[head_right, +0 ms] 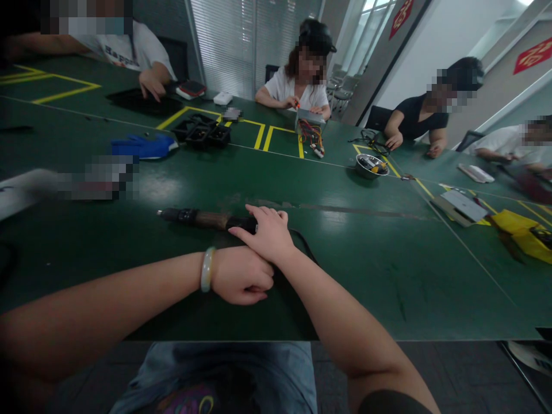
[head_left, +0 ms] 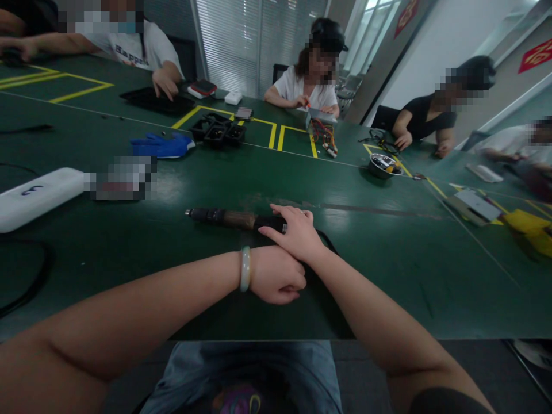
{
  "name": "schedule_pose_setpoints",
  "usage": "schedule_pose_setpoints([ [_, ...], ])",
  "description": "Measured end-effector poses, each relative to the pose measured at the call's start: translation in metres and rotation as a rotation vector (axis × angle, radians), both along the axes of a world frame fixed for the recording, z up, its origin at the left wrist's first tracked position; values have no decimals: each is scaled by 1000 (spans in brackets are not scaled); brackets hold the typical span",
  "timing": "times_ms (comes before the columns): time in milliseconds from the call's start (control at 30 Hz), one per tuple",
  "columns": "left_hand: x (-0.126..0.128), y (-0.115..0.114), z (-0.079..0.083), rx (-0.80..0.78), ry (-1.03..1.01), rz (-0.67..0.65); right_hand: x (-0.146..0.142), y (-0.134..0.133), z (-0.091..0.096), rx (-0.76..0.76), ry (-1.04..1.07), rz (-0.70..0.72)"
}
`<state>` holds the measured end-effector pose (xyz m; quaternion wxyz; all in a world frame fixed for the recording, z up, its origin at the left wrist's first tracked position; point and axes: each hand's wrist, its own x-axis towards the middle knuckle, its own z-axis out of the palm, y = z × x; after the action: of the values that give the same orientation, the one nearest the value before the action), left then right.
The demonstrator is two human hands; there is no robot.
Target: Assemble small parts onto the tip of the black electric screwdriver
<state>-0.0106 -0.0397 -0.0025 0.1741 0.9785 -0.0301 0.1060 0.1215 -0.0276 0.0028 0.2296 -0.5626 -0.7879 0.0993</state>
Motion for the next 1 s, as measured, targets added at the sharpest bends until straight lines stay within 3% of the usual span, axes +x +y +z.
schedule_pose_setpoints([
  [300, 2, -3, -1, -102, 25, -28, -16, 12, -1, -34, -7, -36],
  [467, 1, -1, -1, -101, 22, -29, -10, 11, 2, -50, -26, 59],
  [600, -1, 0, 1, -79, 39, -19, 13, 1, 11, -41, -68, 98],
  [800, 0, 2, 3, -25, 56, 5, 64, -23, 22, -31, -102, -67],
  [900, 0, 7, 9, 35, -30, 113, 71, -35, 16, -30, -185, -114],
  [1000, -1, 13, 14, 111, -157, 428, 63, -44, 4, -57, -221, -176],
])
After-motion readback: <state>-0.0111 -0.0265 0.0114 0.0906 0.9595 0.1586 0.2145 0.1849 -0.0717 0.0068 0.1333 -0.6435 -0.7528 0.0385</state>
